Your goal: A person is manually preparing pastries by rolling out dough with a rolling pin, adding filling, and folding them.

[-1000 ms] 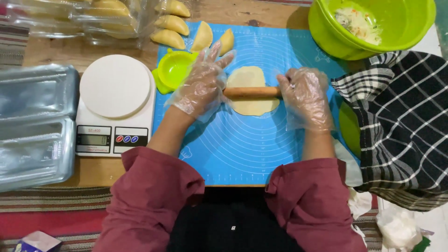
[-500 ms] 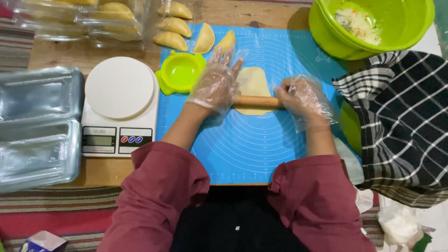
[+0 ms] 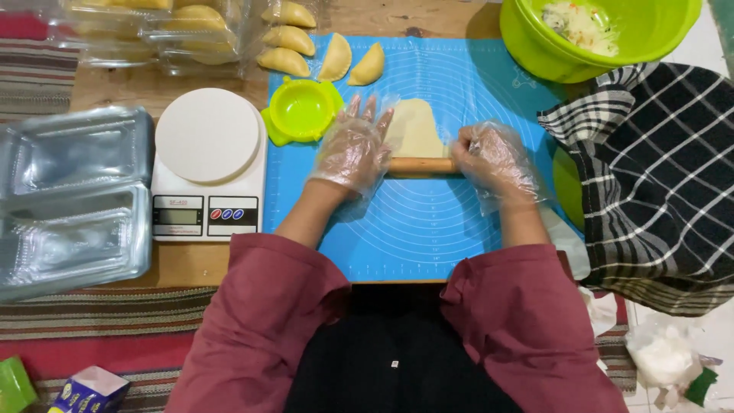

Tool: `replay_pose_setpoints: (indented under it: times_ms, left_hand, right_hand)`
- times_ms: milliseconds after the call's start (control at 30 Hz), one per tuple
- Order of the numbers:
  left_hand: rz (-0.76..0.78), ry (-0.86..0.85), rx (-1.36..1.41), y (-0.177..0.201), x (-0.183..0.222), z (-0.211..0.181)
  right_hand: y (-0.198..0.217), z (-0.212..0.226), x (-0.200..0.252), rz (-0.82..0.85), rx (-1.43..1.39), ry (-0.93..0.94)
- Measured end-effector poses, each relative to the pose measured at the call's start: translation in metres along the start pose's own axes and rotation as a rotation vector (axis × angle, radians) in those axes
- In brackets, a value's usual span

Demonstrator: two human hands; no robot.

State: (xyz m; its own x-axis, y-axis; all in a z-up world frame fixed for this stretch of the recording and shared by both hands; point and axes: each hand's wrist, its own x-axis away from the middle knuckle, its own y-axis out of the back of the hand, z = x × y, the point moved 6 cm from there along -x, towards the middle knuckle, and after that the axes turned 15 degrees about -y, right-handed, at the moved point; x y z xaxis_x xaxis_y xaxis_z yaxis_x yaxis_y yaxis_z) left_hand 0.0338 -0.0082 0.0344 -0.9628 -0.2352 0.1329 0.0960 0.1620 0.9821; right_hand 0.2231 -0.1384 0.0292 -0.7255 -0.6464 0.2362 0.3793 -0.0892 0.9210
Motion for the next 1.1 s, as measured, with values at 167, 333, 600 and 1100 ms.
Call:
replay_pose_setpoints:
  times_ms: [167, 333, 600, 1100]
  left_hand:
    - [0.017, -0.019, -0.031, 0.003, 0.004, -0.004]
    - [0.027, -0.021, -0.074, -0.007, 0.004, -0.006]
    - [0.037, -0.021, -0.105, -0.003, 0.012, -0.016]
    - [0.056, 0.0, 0.006, -0.009, 0.042, -0.037]
  right_hand:
    - [0.014, 0.01, 0.02, -0.041, -0.01, 0.046]
    - [0.015, 0.009, 0.028, -0.087, -0.046, 0.103]
    - [0.014, 0.006, 0.034, -0.181, 0.079, 0.213]
    - [0.027, 0.015, 0.077, -0.02, 0.094, 0.353]
